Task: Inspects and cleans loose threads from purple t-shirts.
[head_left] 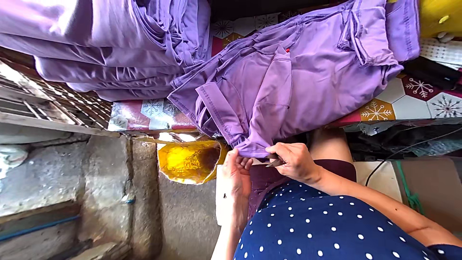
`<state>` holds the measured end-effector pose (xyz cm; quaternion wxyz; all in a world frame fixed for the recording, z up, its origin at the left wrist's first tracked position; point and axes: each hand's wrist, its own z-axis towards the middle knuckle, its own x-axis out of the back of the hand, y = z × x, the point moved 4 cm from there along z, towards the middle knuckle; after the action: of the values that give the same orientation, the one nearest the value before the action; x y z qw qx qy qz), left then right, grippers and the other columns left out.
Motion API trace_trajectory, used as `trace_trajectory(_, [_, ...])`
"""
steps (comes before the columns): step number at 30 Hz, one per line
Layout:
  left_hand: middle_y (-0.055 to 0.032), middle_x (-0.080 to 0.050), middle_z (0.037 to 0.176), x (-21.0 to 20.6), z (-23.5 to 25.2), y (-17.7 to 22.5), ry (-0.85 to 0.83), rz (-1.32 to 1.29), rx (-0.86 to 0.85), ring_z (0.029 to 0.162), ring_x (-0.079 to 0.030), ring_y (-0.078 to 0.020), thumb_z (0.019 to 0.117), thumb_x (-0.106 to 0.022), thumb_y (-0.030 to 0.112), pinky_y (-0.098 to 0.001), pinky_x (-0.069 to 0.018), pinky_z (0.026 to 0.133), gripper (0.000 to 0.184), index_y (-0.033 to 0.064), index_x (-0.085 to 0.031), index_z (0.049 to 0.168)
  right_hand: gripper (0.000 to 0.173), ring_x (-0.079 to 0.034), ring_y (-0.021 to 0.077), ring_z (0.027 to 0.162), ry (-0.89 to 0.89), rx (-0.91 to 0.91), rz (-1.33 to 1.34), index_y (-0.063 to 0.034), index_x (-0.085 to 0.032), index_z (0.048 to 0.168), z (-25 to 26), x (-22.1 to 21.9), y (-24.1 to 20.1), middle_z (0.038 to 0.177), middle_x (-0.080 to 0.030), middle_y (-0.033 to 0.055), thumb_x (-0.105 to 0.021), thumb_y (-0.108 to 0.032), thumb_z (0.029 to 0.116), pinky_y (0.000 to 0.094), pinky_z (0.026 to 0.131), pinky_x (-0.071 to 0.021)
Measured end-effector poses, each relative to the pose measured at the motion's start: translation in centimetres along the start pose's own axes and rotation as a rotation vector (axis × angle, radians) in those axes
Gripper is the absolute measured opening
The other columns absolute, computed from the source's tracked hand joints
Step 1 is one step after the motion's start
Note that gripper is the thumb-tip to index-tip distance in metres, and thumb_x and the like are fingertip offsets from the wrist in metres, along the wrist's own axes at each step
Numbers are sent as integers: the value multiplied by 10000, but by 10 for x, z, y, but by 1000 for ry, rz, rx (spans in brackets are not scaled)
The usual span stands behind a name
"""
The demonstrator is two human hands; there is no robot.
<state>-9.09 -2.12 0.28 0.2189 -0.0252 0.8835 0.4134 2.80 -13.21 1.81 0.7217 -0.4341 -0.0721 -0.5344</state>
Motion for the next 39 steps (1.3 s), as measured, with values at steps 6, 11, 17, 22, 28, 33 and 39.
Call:
trace_trajectory(6, [-72, -732, 867, -5, -11, -1, -172, -51, -125, 755, -728, -126, 1007, -428, -68, -275, -623, 754, 171, 13, -559, 1082, 109, -621, 172, 568, -34, 55, 96, -8, -718, 895, -8, -1, -5, 671, -658, 81, -617, -50, 895, 295, 498, -473])
trace_trajectory(11, [-94, -728, 921, -4, -16, 2, -210, -49, -148, 782, -736, -147, 947, -474, -150, -285, -626, 767, 298, 24, -483, 1189, 337, -607, 96, 681, -163, -262, 378, -2, -721, 1051, -2, 2, -1, 815, -695, 71, -616, -319, 1013, 261, 626, -511])
trace_trajectory(17, [-95, -713, 954, -9, -18, -4, -210, -49, -88, 816, -730, -153, 968, -458, -110, -301, -616, 803, 292, 41, -437, 1216, 448, -666, 118, 883, -269, -439, 424, -41, -643, 1188, 0, 0, 8, 941, -691, 61, -371, -384, 1088, 345, 772, -544])
trace_trajectory(22, [-85, -732, 981, -15, -21, -7, -235, -56, -103, 826, -743, -148, 931, -480, -159, -287, -624, 790, 358, 46, -425, 1220, 441, -692, 155, 836, -236, -289, 342, -3, -679, 1141, -4, -2, 8, 958, -716, 109, -495, -399, 1078, 329, 730, -574])
trace_trajectory(28, [-82, -730, 967, -16, -20, -6, -279, 14, -209, 837, -740, -152, 875, -541, -189, -300, -623, 795, 408, 41, -420, 1190, 382, -682, 140, 762, -180, -242, 316, -2, -712, 1060, -3, 4, 12, 905, -721, 101, -563, -354, 1054, 304, 671, -563])
trace_trajectory(33, [-81, -731, 973, -15, -19, -7, -301, 57, -262, 850, -738, -148, 846, -588, -192, -305, -624, 793, 424, 34, -432, 1169, 325, -660, 121, 714, -158, -229, 316, -19, -734, 976, -2, 8, 13, 828, -705, 80, -589, -303, 1043, 281, 630, -538])
trace_trajectory(39, [-94, -731, 950, -20, -25, -7, -266, -20, -130, 842, -751, -168, 902, -502, -178, -322, -634, 804, 353, 32, -449, 1181, 277, -657, 92, 698, -67, -282, 279, -28, -726, 946, -3, 13, 15, 798, -707, 57, -606, -263, 1030, 263, 631, -537])
